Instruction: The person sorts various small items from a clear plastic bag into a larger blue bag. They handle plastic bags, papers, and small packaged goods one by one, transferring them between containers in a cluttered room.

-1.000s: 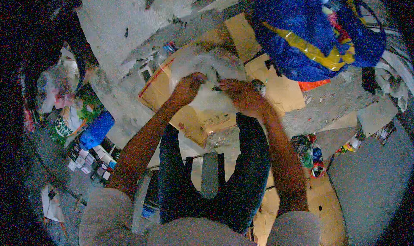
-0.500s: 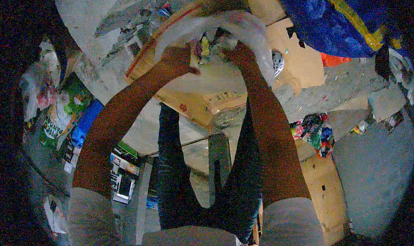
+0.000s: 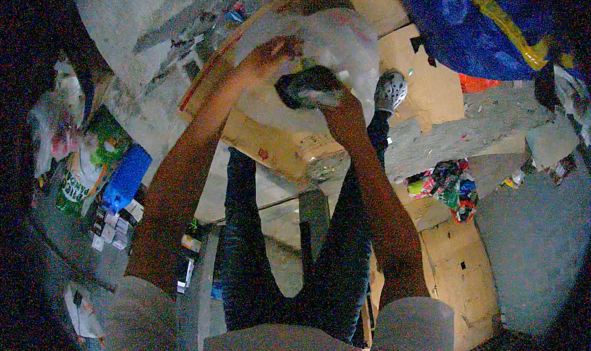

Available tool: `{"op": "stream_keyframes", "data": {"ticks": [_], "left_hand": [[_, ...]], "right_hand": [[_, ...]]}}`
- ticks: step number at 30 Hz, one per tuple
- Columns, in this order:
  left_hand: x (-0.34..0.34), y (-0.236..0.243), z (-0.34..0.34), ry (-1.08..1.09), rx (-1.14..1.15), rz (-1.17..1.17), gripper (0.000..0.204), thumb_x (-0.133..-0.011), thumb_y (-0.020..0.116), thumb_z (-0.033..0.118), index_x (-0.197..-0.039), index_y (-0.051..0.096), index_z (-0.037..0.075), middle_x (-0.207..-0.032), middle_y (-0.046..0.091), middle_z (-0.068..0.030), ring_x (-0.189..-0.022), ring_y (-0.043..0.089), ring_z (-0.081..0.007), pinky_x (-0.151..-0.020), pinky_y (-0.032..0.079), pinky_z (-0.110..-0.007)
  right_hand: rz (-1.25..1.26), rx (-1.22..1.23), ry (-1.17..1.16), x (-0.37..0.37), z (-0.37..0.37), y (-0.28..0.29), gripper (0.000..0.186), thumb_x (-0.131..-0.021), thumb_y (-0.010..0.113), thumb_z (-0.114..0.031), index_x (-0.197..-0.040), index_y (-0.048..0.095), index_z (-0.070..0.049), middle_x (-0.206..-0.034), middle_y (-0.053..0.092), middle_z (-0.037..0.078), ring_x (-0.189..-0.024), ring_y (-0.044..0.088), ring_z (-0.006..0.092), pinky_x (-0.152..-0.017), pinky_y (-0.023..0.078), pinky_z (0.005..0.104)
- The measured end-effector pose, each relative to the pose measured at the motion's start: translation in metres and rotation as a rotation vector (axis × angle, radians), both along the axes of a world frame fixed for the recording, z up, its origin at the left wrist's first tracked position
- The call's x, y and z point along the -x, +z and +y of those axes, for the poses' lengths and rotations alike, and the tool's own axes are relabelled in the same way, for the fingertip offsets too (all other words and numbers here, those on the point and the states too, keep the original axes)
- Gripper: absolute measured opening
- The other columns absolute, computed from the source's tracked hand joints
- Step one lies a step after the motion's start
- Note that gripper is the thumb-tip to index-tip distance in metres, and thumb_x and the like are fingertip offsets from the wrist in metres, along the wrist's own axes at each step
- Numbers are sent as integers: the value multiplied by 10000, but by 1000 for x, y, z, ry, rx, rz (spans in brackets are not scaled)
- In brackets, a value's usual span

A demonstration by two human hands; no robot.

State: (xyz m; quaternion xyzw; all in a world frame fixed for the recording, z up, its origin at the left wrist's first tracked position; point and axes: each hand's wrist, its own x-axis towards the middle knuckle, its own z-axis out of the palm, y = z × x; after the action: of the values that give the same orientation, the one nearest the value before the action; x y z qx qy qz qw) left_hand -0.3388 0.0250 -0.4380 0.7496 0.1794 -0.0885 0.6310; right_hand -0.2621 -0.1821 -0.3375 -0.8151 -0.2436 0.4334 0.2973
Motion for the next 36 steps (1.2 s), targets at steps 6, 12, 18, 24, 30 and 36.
{"op": "stream_keyframes", "data": {"ticks": [6,12,18,24,30,36], "left_hand": [[-2,112,-35,18,550,211,467,-899,611,437,-1150,613,43,-1011,662,-39,-920,601,-151,-841,475,-302],[25,121,-52,323,642,295,366,-924,615,350,-1165,614,74,-937,658,4,-794,589,-87,-699,497,-273],[43,111,-53,535,625,365,371,-944,575,369,-1198,599,99,-960,664,1,-804,601,-91,-671,504,-270],[57,109,-34,708,560,403,433,-931,569,432,-1237,579,125,-1032,658,27,-848,616,-94,-685,503,-261],[62,123,-26,637,419,418,403,-928,582,418,-1197,591,119,-1058,648,14,-895,604,-97,-715,501,-274],[73,141,-32,634,600,417,400,-931,581,408,-1186,577,100,-1018,635,1,-902,597,-107,-735,497,-281]], "right_hand": [[778,-298,-907,-18,-36,27,285,-940,547,-150,-1182,569,-2,-1171,619,130,-1093,591,261,-987,459,393],[1022,-441,-1137,-2,-28,26,299,-951,542,-150,-1217,536,-15,-1187,609,114,-1108,591,284,-937,516,433],[1067,-282,-1192,10,-30,21,309,-945,570,-294,-1201,547,-123,-1090,622,90,-935,621,215,-717,508,344],[772,-115,-890,11,-20,31,353,-925,611,-348,-1191,553,-122,-859,590,35,-658,512,98,-519,430,232],[339,-84,-638,11,-17,26,561,-857,673,-354,-1298,510,-49,-1038,679,113,-880,650,268,-811,510,372],[-29,-21,-147,22,13,29,429,-789,766,-236,-1142,605,-53,-1047,679,127,-952,648,257,-859,495,346]]}}
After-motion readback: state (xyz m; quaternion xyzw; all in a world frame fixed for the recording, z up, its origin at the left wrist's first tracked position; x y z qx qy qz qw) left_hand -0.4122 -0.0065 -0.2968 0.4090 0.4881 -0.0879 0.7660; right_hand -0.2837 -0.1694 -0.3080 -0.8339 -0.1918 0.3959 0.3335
